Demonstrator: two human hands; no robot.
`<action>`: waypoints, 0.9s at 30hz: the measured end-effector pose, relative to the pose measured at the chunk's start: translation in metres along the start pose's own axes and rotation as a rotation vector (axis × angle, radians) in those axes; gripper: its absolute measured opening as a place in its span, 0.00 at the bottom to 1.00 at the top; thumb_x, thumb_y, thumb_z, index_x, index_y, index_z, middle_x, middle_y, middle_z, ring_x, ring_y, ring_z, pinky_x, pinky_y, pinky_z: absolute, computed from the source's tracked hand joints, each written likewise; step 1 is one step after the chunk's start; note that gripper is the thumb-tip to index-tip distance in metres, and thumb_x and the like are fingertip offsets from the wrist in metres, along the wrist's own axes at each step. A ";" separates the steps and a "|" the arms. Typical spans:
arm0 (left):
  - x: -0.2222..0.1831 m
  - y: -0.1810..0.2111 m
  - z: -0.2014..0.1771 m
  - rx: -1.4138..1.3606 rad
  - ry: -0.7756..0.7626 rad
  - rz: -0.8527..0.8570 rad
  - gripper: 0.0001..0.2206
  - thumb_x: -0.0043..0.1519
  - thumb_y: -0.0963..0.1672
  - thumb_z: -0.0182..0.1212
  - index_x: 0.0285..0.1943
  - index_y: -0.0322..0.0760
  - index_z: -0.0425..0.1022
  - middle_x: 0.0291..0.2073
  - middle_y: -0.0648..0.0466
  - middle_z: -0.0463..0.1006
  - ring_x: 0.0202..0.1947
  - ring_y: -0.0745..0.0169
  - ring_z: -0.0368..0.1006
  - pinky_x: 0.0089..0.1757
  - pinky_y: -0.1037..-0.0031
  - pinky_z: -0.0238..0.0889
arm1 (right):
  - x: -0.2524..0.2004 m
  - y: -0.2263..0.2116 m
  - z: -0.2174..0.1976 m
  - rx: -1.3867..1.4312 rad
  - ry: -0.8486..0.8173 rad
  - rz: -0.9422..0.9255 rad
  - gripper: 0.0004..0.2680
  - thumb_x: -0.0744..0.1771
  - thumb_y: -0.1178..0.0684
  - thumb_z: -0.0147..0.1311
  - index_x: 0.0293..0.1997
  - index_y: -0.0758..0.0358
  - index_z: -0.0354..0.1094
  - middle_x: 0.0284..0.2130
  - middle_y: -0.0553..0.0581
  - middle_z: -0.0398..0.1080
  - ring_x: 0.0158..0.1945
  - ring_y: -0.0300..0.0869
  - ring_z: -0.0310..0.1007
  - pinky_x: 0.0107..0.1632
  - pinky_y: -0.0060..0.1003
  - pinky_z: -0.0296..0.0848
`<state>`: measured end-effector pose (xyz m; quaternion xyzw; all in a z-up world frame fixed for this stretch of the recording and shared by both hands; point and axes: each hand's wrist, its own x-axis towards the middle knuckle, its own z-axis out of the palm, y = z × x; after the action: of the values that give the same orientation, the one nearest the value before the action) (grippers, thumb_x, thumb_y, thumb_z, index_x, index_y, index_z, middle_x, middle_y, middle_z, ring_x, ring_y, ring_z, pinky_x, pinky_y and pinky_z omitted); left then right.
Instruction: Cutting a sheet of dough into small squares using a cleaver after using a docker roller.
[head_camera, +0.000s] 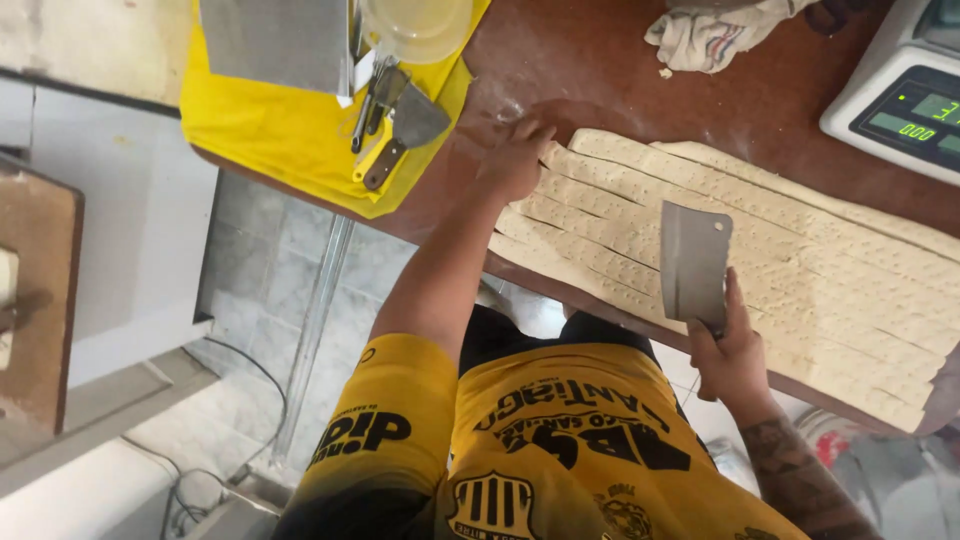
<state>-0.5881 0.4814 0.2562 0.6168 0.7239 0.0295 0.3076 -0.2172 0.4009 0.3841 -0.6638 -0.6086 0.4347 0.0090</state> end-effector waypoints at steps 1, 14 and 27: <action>0.007 -0.008 -0.003 -0.030 -0.007 0.076 0.28 0.68 0.41 0.44 0.80 0.57 0.52 0.71 0.48 0.60 0.62 0.32 0.70 0.55 0.48 0.70 | -0.003 -0.002 0.002 0.015 0.045 0.041 0.32 0.65 0.53 0.51 0.82 0.49 0.43 0.16 0.67 0.73 0.30 0.61 0.79 0.43 0.57 0.73; -0.088 -0.110 0.071 -0.235 -0.153 0.035 0.25 0.62 0.52 0.57 0.68 0.51 0.65 0.48 0.53 0.78 0.50 0.41 0.79 0.49 0.51 0.73 | -0.082 -0.095 0.159 0.381 0.342 0.509 0.30 0.69 0.55 0.48 0.84 0.51 0.37 0.17 0.57 0.69 0.26 0.50 0.75 0.39 0.48 0.71; -0.066 -0.141 0.082 0.106 0.416 0.624 0.33 0.54 0.58 0.69 0.67 0.51 0.66 0.54 0.55 0.66 0.48 0.61 0.79 0.44 0.77 0.78 | -0.003 -0.153 0.233 0.098 0.193 0.314 0.29 0.68 0.51 0.47 0.81 0.43 0.37 0.29 0.73 0.75 0.42 0.67 0.78 0.52 0.61 0.72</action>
<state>-0.6684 0.3605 0.1572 0.8035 0.5488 0.2087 0.0980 -0.4760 0.3176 0.3240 -0.7879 -0.4719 0.3943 0.0318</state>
